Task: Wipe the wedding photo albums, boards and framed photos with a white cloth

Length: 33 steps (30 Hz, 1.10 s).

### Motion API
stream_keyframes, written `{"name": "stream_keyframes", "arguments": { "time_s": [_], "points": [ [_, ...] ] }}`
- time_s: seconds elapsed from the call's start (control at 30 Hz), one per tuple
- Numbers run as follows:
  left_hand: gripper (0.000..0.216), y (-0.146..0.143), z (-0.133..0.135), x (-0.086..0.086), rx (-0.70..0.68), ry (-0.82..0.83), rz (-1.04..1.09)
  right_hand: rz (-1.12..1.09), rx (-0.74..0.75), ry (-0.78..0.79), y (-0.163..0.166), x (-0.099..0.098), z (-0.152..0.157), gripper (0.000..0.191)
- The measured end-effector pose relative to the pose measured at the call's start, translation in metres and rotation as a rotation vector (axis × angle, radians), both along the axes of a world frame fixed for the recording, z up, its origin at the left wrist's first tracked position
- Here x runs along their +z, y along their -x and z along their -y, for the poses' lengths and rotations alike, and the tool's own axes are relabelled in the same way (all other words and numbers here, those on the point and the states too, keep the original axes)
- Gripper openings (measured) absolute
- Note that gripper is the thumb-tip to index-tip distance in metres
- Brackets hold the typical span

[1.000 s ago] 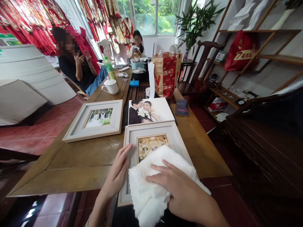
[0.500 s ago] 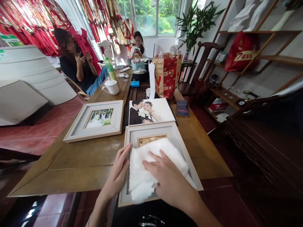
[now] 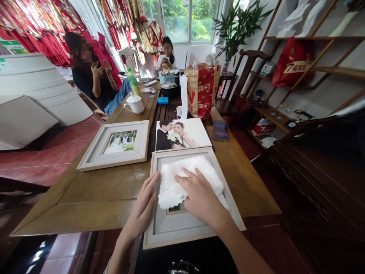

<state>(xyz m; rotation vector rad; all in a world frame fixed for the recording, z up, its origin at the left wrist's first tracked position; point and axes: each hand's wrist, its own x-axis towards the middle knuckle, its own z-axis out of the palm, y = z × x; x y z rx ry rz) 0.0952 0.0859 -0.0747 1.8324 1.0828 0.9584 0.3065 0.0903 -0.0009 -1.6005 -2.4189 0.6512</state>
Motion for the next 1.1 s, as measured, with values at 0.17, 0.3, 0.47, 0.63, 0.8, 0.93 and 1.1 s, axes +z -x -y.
{"name": "stream_keyframes", "arguments": {
  "time_s": [0.17,0.3,0.47,0.63,0.8,0.93,1.1],
  "points": [
    [0.049,0.000,0.001,0.001,0.016,0.005,-0.004,-0.045,0.130,0.087,-0.001,0.008,0.026,0.079],
    [0.049,-0.001,0.001,0.002,0.008,0.000,-0.016,-0.122,0.182,0.217,-0.018,0.017,0.057,0.076],
    [0.049,-0.001,0.000,0.002,0.008,0.005,-0.009,-0.109,0.091,0.184,-0.030,0.009,0.045,0.080],
    [0.049,0.000,0.000,0.001,0.006,0.003,0.004,-0.043,0.077,-0.027,-0.014,-0.011,-0.005,0.089],
    [0.049,0.000,0.000,0.001,0.004,-0.004,0.010,0.108,0.064,-0.119,-0.022,-0.020,-0.028,0.091],
    [0.049,0.000,0.000,0.001,0.006,0.005,-0.006,0.167,0.053,-0.152,-0.054,-0.022,-0.026,0.098],
    [0.049,0.000,0.000,0.002,0.010,0.008,-0.016,0.111,0.063,-0.184,-0.081,-0.023,-0.008,0.073]
  ]
}}
